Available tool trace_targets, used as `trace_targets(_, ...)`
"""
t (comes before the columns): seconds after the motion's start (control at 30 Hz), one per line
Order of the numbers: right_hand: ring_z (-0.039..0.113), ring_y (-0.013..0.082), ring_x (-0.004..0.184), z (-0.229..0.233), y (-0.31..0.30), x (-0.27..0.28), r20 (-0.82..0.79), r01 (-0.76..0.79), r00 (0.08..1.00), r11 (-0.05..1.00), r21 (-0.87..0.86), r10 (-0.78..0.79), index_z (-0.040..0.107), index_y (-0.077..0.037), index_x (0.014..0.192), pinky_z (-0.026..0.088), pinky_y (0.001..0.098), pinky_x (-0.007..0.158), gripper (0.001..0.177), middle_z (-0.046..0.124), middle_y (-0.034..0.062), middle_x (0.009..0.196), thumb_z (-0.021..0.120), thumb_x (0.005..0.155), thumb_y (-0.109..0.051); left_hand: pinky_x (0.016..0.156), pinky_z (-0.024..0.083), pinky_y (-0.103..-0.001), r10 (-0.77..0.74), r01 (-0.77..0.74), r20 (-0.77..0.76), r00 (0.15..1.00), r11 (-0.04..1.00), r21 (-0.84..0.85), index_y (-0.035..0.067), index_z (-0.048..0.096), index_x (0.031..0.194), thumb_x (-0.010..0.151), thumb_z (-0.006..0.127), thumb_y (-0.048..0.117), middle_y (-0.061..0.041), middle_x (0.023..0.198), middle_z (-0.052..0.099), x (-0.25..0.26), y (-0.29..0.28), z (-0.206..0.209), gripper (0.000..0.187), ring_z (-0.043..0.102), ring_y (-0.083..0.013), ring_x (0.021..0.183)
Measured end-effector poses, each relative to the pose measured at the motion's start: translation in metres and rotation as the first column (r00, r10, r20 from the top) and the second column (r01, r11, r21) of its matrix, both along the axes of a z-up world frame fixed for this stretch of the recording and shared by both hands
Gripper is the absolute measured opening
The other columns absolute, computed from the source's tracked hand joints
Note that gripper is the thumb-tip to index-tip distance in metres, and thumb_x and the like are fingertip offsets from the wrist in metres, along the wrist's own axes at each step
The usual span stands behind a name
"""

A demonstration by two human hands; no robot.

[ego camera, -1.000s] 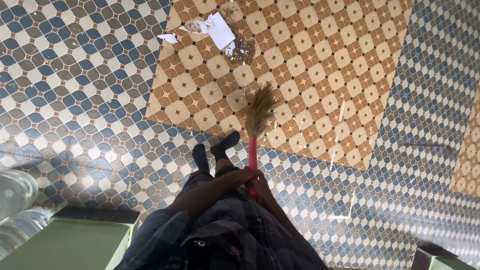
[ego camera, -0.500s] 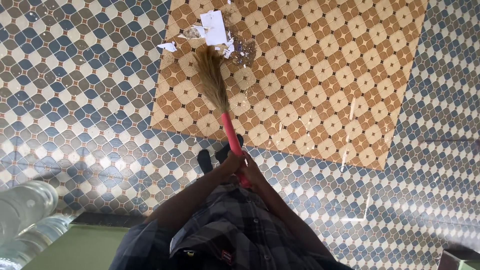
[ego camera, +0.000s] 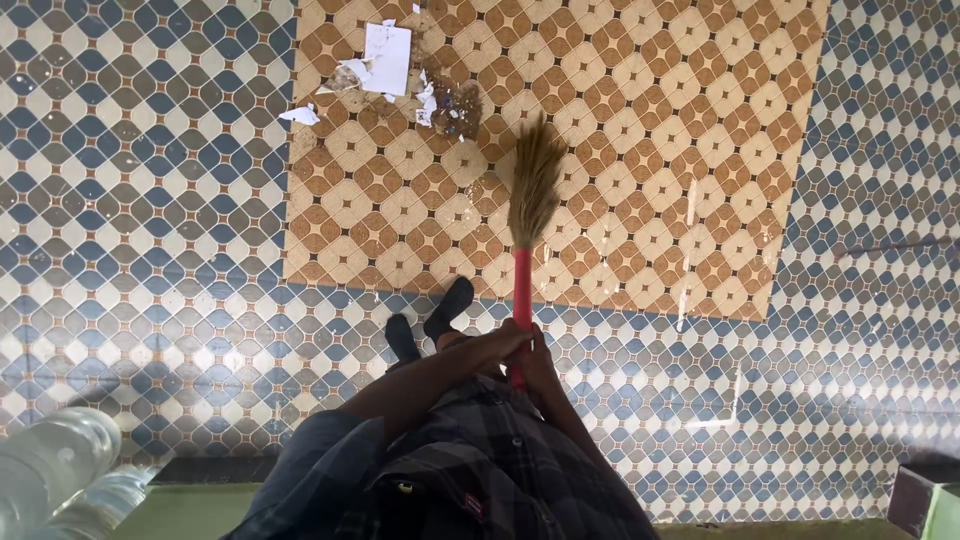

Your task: The person sweeps paper scraps and debris across a tiled floor using a broom, gathering the waste into a pile.

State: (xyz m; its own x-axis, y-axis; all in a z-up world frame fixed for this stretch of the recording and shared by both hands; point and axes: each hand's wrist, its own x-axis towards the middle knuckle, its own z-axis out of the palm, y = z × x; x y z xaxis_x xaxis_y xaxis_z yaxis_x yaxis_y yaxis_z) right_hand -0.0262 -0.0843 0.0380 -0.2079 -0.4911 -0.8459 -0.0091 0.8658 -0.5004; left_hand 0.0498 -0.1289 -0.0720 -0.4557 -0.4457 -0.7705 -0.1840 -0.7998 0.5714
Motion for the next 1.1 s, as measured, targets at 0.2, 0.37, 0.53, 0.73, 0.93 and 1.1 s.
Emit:
trace_targets(0.2,0.075,0.021,0.085,-0.083,-0.038,-0.002,0.07,-0.244,0.961,0.943,-0.226,0.266,0.038,-0.005,0.152,0.061,0.0326,0.067,0.067,0.073,0.017,0.105,0.068,0.093,-0.013,0.034,0.037,-0.032,0.045,-0.027,-0.07,0.997,0.969,0.244,0.006,0.063,0.099,0.098,0.064,0.04,-0.003,0.059,0.054,0.028,-0.039,-0.014,0.034,0.048,-0.0156,0.04)
trace_targets(0.37,0.071,0.0235,0.081,-0.088,-0.068,0.03,0.344,-0.151,0.92,0.979,-0.137,0.19,0.033,-0.01,0.154,0.06,0.0343,0.063,0.079,0.069,0.0163,0.108,0.068,0.083,-0.003,0.034,0.043,-0.035,0.024,-0.038,0.076,0.997,0.981,0.189,0.0,0.064,0.096,0.098,0.057,0.041,-0.009,0.06,0.06,0.069,-0.059,-0.013,0.041,0.056,-0.0205,0.04)
trace_targets(0.53,0.072,0.0241,0.084,-0.079,-0.098,0.041,0.324,-0.294,0.877,0.929,-0.224,0.356,0.031,-0.011,0.157,0.061,0.0351,0.066,0.098,0.068,0.0174,0.112,0.071,0.069,0.004,0.042,0.044,-0.034,0.274,-0.303,0.133,0.952,0.903,0.304,0.008,0.05,0.114,0.095,0.063,0.043,-0.007,0.079,0.059,0.092,-0.065,-0.004,0.042,0.054,-0.0181,0.056)
trace_targets(0.73,0.068,0.0244,0.107,-0.066,-0.102,0.042,0.146,-0.398,0.82,0.734,-0.55,0.553,0.028,-0.005,0.159,0.06,0.0358,0.085,0.103,0.064,0.0201,0.13,0.087,0.075,-0.003,0.059,0.058,-0.035,0.483,-0.488,0.123,0.867,0.873,0.009,0.002,0.045,0.123,0.093,0.066,0.029,-0.015,0.095,0.065,0.09,-0.074,0.002,0.046,0.068,-0.0228,0.076)
trace_targets(0.93,0.071,0.0285,0.095,0.002,-0.115,0.039,0.06,-0.544,0.825,0.818,-0.187,0.562,0.025,-0.012,0.162,0.059,0.0383,0.077,0.099,0.066,0.0199,0.123,0.074,0.076,-0.013,0.063,0.058,-0.035,0.441,-0.442,0.1,0.892,0.897,-0.017,0.002,0.037,0.13,0.095,0.065,0.029,-0.017,0.103,0.063,0.086,-0.062,0.003,0.052,0.067,-0.0223,0.083)
trace_targets(1.1,0.071,0.0257,0.1,0.019,-0.134,0.029,-0.015,-0.542,0.821,0.771,-0.335,0.571,0.025,-0.011,0.16,0.059,0.0362,0.081,0.101,0.065,0.0182,0.128,0.078,0.075,-0.011,0.069,0.058,-0.032,0.462,-0.462,-0.043,0.886,0.871,-0.167,0.0,0.039,0.132,0.094,0.068,0.025,-0.017,0.107,0.063,0.073,-0.073,0.008,0.054,0.065,-0.0201,0.089)
